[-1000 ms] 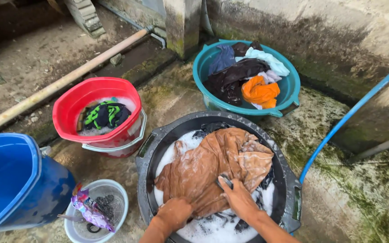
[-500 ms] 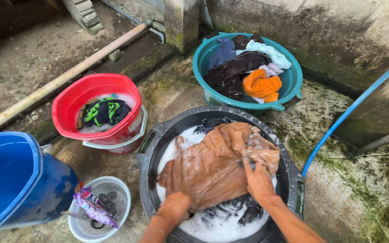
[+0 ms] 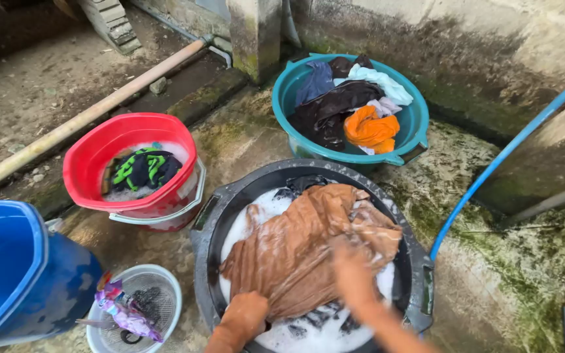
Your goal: Washing various clothing items by hand in a basin with water and soap.
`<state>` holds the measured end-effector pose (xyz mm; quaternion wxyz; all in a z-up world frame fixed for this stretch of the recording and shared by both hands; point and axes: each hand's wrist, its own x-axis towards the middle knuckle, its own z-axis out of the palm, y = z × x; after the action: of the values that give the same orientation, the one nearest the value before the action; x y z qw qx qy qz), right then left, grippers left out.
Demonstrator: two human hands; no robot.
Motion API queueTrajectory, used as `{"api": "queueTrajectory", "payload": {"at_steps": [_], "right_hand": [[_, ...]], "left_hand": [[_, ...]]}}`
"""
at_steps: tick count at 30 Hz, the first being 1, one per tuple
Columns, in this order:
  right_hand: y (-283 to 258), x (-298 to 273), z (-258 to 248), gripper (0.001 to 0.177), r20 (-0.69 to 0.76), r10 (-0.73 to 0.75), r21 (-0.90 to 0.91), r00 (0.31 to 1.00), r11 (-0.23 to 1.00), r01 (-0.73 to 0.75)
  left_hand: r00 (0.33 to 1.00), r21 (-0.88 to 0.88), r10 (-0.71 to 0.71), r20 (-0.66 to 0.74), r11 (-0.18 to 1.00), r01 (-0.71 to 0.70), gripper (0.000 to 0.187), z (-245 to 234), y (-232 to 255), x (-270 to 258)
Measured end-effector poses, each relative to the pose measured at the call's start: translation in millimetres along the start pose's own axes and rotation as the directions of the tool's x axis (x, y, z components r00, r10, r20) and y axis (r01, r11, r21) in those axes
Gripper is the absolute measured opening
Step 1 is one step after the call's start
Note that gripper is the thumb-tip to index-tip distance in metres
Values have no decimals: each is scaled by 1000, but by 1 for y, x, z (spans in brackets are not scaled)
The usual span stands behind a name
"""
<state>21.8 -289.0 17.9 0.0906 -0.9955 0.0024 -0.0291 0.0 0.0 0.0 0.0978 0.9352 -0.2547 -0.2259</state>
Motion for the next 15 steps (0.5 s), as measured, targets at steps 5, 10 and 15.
{"api": "queueTrajectory", "payload": {"at_steps": [5,10,15], "right_hand": [[-53,-32,-4,40,119,-302,746,946,656,116],[-42,-1,-128,42,655,326,417,682,596,-686],[-92,-29,-12,39,-19,-324,665,946,702,254]], "left_hand": [[998,-31,3,-58,1000,-5,17,-8,-11,-20],[996,-42,-47,-71,998,44,16,-3,-4,-24],[980,-32,52,-190,998,-59,12,1,-11,-18]]}}
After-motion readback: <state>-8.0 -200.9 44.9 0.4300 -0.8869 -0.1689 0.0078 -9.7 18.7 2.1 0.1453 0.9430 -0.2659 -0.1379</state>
